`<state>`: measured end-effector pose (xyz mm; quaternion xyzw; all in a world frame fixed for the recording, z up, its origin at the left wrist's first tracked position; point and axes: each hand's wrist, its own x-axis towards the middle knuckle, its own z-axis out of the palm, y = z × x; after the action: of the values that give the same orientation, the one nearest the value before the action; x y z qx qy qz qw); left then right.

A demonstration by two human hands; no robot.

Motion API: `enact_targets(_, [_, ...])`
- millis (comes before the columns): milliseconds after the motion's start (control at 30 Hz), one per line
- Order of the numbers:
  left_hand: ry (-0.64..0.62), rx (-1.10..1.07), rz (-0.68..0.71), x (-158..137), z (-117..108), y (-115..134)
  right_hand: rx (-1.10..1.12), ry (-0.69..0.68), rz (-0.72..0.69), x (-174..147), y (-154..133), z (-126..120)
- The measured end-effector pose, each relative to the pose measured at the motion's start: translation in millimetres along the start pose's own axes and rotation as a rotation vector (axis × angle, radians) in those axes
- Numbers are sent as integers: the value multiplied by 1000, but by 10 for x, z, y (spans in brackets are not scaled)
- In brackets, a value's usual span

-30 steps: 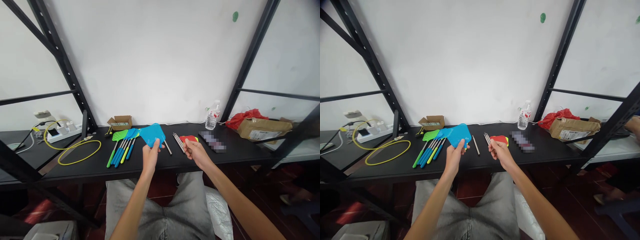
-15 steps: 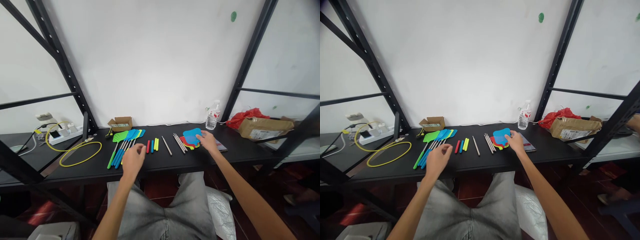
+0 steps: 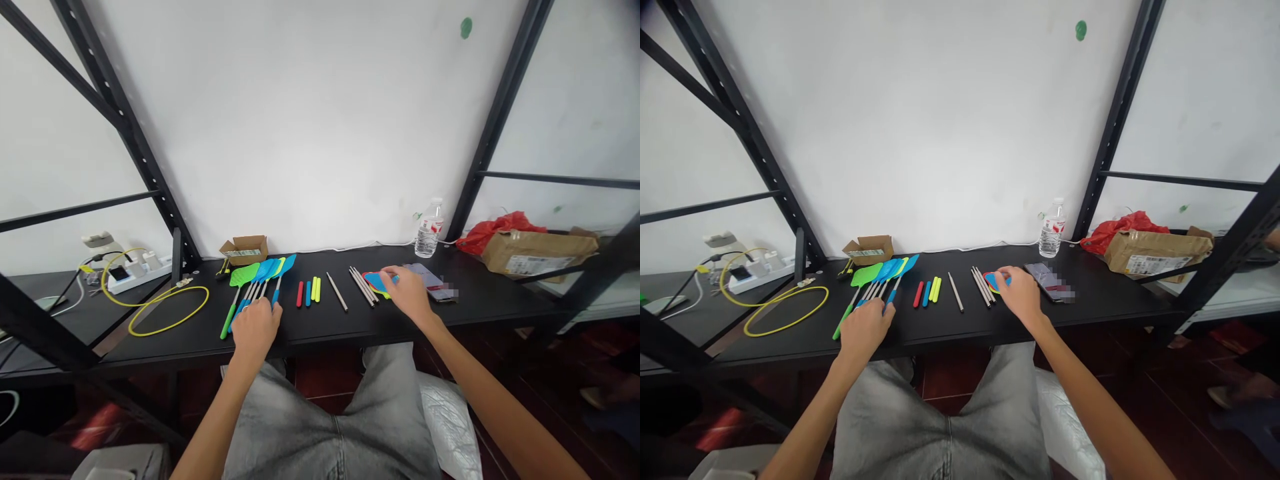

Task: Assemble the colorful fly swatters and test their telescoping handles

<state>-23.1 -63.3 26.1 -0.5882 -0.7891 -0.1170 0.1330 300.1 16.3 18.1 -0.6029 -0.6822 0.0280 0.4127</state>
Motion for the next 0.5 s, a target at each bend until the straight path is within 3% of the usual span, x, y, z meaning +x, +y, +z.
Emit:
enact_targets(100, [52,-89,21,-155,-88,248,354,-193,-41,-67,-370,172])
enact_targets(233, [40,-274,105,-367,-115,655,979,-434,268,-69,-791,545])
enact_targets(367, [-10,-485,141,-547,7,952,1394,-402,532,8,-944,765])
enact_targets(500, [-75,-798,158,-667,142,1097,1576,-357,579,63,-907,753])
